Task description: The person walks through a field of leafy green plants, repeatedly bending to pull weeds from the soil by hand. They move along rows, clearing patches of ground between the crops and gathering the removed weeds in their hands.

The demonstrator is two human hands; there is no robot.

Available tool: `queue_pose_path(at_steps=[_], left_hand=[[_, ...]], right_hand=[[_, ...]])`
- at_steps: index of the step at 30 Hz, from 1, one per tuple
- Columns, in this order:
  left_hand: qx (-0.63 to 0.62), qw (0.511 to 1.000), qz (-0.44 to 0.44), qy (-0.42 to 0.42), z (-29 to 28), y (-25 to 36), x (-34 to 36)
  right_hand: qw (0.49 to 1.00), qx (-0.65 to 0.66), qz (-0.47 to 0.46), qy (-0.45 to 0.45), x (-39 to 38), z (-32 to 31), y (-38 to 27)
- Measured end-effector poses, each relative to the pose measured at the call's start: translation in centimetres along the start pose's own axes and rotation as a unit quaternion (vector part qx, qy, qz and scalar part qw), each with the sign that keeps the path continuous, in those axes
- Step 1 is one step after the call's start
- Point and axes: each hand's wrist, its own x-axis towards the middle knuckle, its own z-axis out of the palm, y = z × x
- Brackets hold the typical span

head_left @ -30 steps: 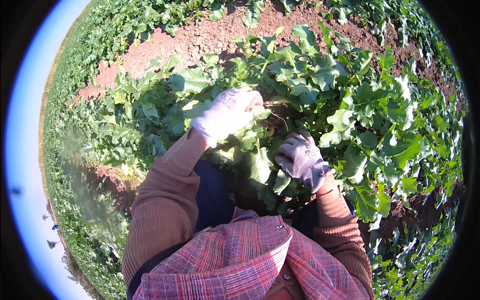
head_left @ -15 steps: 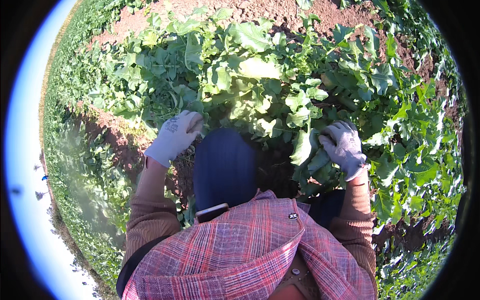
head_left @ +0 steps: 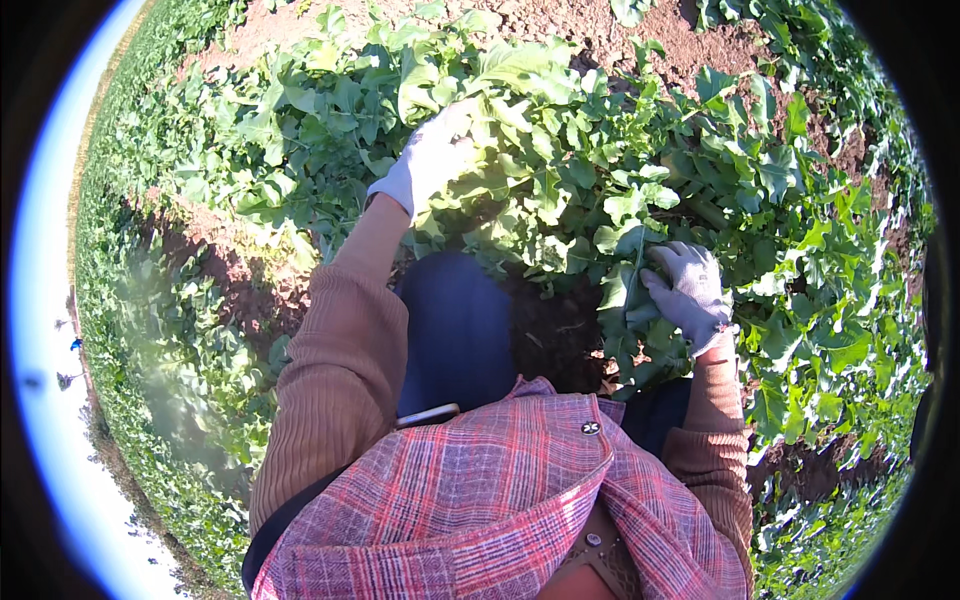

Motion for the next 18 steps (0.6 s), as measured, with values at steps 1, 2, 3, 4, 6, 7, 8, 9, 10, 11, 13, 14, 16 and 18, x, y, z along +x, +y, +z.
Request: queue_pose_path(at_steps=[1,2,3,4,6,7,8,9,10,11,13,14,16,18], left_hand=[[-0.080,0.995,0.047,0.036,-0.2,-0.1,0.5],[-0.085,0.992,0.060,0.070,-0.5,-0.1,1.0],[-0.083,0.995,0.024,0.052,-0.5,0.0,1.2],[-0.073,0.997,-0.003,0.019,-0.2,0.1,1.6],[0.119,0.992,0.042,-0.028,0.9,0.3,2.3],[0.226,0.967,0.097,-0.068,2.2,0.4,2.8],[0.300,0.943,0.090,-0.112,3.9,0.3,3.0],[0.391,0.906,0.046,-0.155,5.8,0.2,3.3],[0.423,0.887,0.012,-0.182,7.0,-0.1,3.6],[0.436,0.881,-0.001,-0.185,7.8,-0.7,4.0],[0.458,0.872,-0.015,-0.174,9.0,-1.6,5.0],[0.467,0.868,-0.021,-0.167,9.3,-2.1,5.4],[0.479,0.863,-0.030,-0.157,9.1,-3.0,6.1],[0.472,0.866,-0.018,-0.163,7.6,-4.0,6.5]], right_hand=[[1.000,-0.001,-0.012,0.003,0.1,0.1,-0.1],[1.000,-0.007,-0.012,0.005,0.1,0.2,-0.2],[1.000,-0.012,-0.012,0.016,0.1,0.3,-0.2],[1.000,-0.013,0.001,0.020,0.1,0.4,-0.2],[0.999,-0.022,-0.005,0.026,-0.1,0.5,-0.2],[0.999,-0.027,0.004,0.022,-0.1,0.6,-0.2],[0.999,-0.026,-0.003,0.018,-0.2,0.6,-0.2],[1.000,-0.027,-0.003,0.007,-0.2,0.6,-0.1],[0.999,-0.032,0.001,0.003,-0.2,0.6,-0.1],[1.000,-0.027,-0.001,-0.003,-0.3,0.7,-0.1],[1.000,-0.029,0.008,0.000,-0.3,0.7,-0.2],[1.000,-0.028,0.012,-0.003,-0.4,0.7,-0.3],[0.999,-0.036,0.005,0.005,-0.7,0.7,-0.3],[1.000,-0.024,0.015,-0.009,-1.1,0.7,-0.3]])
